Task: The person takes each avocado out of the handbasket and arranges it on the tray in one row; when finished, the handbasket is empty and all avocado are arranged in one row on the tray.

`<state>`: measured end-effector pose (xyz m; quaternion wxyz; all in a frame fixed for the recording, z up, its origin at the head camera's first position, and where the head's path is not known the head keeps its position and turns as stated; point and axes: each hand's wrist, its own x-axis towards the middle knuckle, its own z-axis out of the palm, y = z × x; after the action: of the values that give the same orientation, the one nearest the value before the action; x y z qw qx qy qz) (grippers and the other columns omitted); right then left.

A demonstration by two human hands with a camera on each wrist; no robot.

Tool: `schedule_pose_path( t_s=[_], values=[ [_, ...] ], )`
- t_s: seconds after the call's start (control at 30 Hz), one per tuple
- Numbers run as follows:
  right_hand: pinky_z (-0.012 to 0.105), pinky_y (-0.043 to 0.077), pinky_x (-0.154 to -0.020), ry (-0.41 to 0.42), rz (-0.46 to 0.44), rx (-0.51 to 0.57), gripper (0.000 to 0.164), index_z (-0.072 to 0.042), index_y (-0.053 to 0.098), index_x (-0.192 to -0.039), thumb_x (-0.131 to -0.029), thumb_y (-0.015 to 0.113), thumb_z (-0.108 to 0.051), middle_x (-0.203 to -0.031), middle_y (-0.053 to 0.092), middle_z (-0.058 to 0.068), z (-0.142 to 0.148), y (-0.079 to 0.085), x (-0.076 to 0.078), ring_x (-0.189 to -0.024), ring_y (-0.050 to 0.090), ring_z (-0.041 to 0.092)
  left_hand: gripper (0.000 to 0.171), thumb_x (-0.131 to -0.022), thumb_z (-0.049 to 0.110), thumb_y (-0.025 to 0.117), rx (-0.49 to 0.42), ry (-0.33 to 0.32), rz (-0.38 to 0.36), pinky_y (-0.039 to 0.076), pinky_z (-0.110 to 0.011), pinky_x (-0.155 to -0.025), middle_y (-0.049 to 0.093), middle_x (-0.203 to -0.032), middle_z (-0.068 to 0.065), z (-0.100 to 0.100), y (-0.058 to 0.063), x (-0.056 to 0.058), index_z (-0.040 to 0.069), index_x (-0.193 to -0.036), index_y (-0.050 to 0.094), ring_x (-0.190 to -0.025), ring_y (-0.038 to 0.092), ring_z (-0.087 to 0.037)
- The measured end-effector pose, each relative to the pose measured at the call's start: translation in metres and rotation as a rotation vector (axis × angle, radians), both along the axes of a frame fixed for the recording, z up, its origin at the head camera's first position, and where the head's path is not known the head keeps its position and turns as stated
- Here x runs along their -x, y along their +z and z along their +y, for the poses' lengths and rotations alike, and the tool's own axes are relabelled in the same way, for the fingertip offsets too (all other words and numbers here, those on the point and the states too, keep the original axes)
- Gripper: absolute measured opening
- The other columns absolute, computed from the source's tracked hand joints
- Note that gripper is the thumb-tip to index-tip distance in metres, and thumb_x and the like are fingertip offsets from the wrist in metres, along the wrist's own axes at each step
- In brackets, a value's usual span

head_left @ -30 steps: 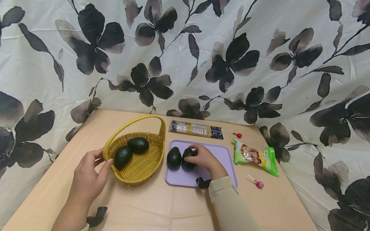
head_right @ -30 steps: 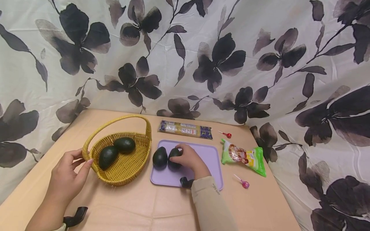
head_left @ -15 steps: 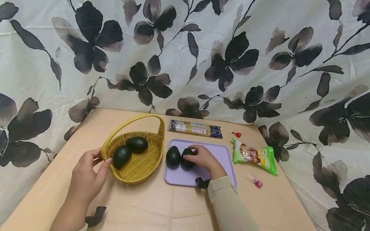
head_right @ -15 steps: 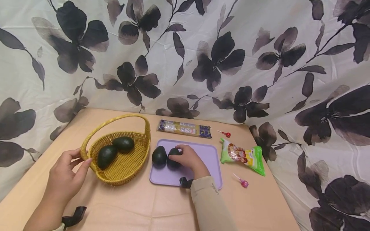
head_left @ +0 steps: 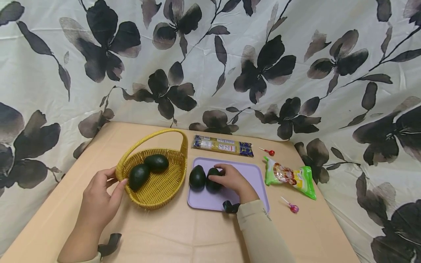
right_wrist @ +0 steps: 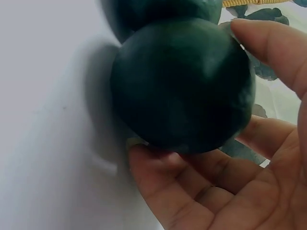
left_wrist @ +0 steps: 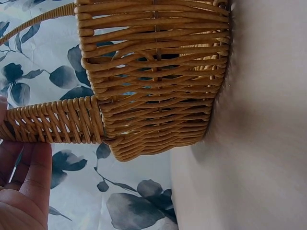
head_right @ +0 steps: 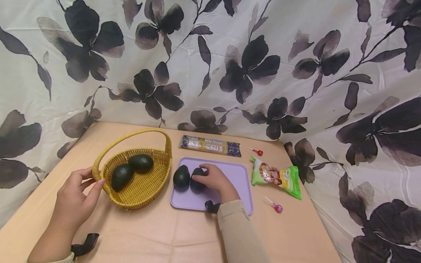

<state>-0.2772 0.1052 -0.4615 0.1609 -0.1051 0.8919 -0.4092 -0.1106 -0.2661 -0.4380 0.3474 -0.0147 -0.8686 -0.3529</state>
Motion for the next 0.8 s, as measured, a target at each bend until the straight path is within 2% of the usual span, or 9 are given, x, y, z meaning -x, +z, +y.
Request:
schedule_pose_path(
  t_s=[0.13, 0.3, 0.57, 0.8],
  values=[
    [0.037, 0.062, -0.081, -0.004, 0.001, -0.006, 0.066, -0.012, 0.059, -0.144, -0.089, 0.078, -0.043, -0.126, 0.067, 0.019, 0.002, 0.005, -0.001, -0.101, 0.067, 0.025, 0.052, -0.085, -0.005, 0.077, -0.006, 0.002, -0.016, 0.034, 0.009, -0.098, 0.063, -0.122, -0.018, 0.001, 0.001, 0.000, -0.007, -0.131, 0.053, -0.107, 0.066, -0.040],
    [0.036, 0.063, -0.076, -0.012, -0.001, 0.010, 0.061, -0.013, 0.058, -0.145, -0.093, 0.075, -0.041, -0.126, 0.068, 0.016, 0.004, 0.010, 0.000, -0.094, 0.069, 0.022, 0.052, -0.086, -0.005, 0.077, -0.006, -0.005, -0.017, 0.033, 0.009, -0.098, 0.062, -0.122, -0.019, 0.001, 0.002, -0.001, -0.007, -0.132, 0.052, -0.109, 0.066, -0.040],
    [0.049, 0.058, -0.100, -0.011, 0.048, 0.006, 0.058, -0.010, 0.060, -0.142, -0.094, 0.073, -0.041, -0.124, 0.071, 0.009, 0.005, 0.016, -0.001, -0.117, 0.065, 0.026, 0.051, -0.087, -0.003, 0.076, -0.001, 0.001, -0.031, 0.031, 0.010, -0.097, 0.062, -0.123, -0.019, 0.002, 0.003, -0.002, -0.006, -0.132, 0.052, -0.110, 0.066, -0.040],
    [0.050, 0.058, -0.102, -0.018, 0.070, 0.024, 0.052, -0.014, 0.063, -0.140, -0.095, 0.073, -0.039, -0.123, 0.071, 0.007, 0.004, 0.027, -0.003, -0.116, 0.066, 0.026, 0.051, -0.087, -0.002, 0.076, 0.001, -0.003, -0.030, 0.031, 0.010, -0.098, 0.062, -0.123, -0.019, 0.001, 0.002, -0.002, -0.006, -0.131, 0.052, -0.111, 0.066, -0.041]
  ],
)
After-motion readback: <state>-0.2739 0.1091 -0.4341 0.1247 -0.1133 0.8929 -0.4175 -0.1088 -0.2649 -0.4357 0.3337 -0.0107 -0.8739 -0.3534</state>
